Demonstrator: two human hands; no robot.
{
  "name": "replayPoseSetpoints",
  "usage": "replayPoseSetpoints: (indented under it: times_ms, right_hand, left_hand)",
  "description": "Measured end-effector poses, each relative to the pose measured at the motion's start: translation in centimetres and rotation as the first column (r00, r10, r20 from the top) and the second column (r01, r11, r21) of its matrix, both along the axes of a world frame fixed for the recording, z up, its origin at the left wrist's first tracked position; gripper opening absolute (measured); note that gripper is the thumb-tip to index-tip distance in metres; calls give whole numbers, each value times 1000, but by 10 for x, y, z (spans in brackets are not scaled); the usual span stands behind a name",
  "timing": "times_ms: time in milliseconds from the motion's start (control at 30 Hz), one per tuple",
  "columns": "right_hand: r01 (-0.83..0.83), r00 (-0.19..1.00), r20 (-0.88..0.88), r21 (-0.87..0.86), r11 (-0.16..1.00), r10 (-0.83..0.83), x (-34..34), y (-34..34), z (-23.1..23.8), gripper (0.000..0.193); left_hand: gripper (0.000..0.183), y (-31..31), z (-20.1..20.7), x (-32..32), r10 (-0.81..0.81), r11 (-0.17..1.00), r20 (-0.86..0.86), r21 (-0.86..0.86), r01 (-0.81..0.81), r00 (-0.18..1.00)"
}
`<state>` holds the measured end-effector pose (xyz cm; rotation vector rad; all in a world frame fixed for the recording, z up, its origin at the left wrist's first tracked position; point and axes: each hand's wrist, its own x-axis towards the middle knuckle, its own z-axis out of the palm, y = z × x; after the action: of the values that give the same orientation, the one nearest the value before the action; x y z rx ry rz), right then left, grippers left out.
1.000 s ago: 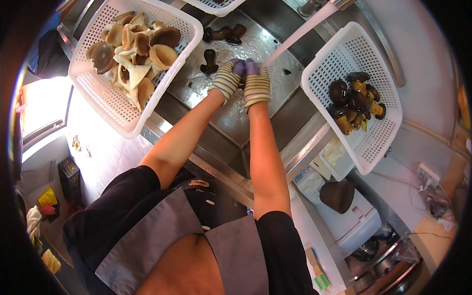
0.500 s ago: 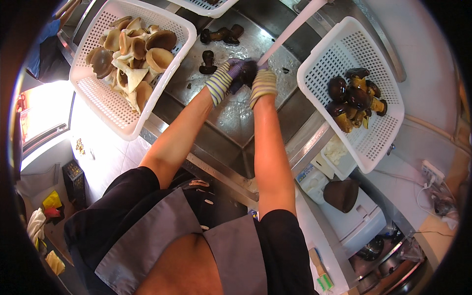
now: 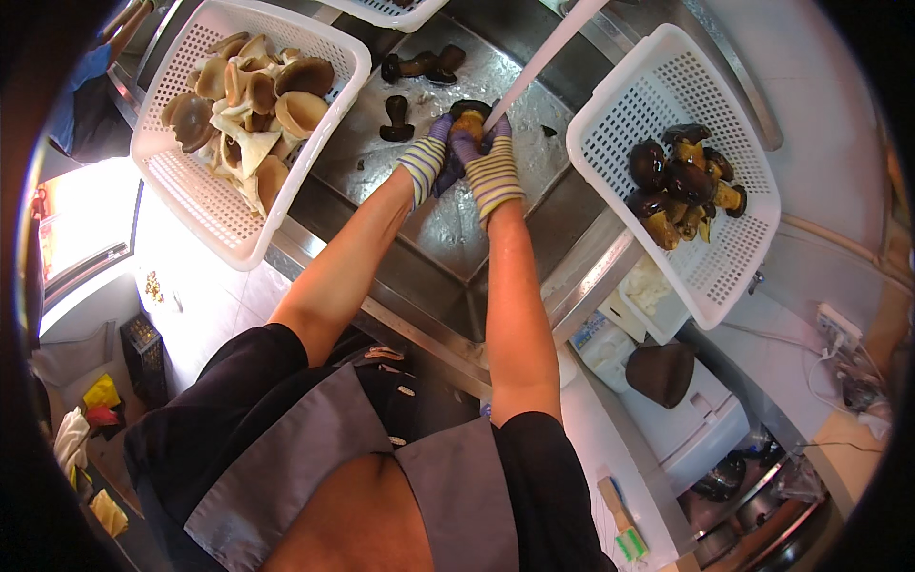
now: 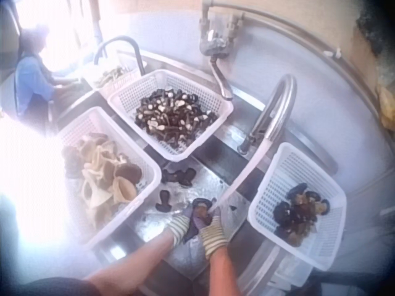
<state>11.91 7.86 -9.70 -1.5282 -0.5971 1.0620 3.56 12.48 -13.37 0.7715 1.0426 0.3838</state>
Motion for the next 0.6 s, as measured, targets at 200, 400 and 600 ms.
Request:
replayPoseSetpoints:
  times_ms: [200, 400, 600]
  right_hand:
    - [-72, 997, -12, 85, 994, 73, 1, -6, -7, 37]
    - [43, 967, -242, -135, 990, -75, 1, -19, 18, 29]
    - [141, 884, -453, 19, 990, -117, -12, -13, 34, 35]
  left_hand:
    - [45, 2, 24, -23, -154, 974, -205, 135, 184, 967]
    - [45, 6, 41, -15, 198, 975, 324, -161, -152, 925]
    - [40, 13, 47, -1, 201, 948, 333, -304, -97, 921]
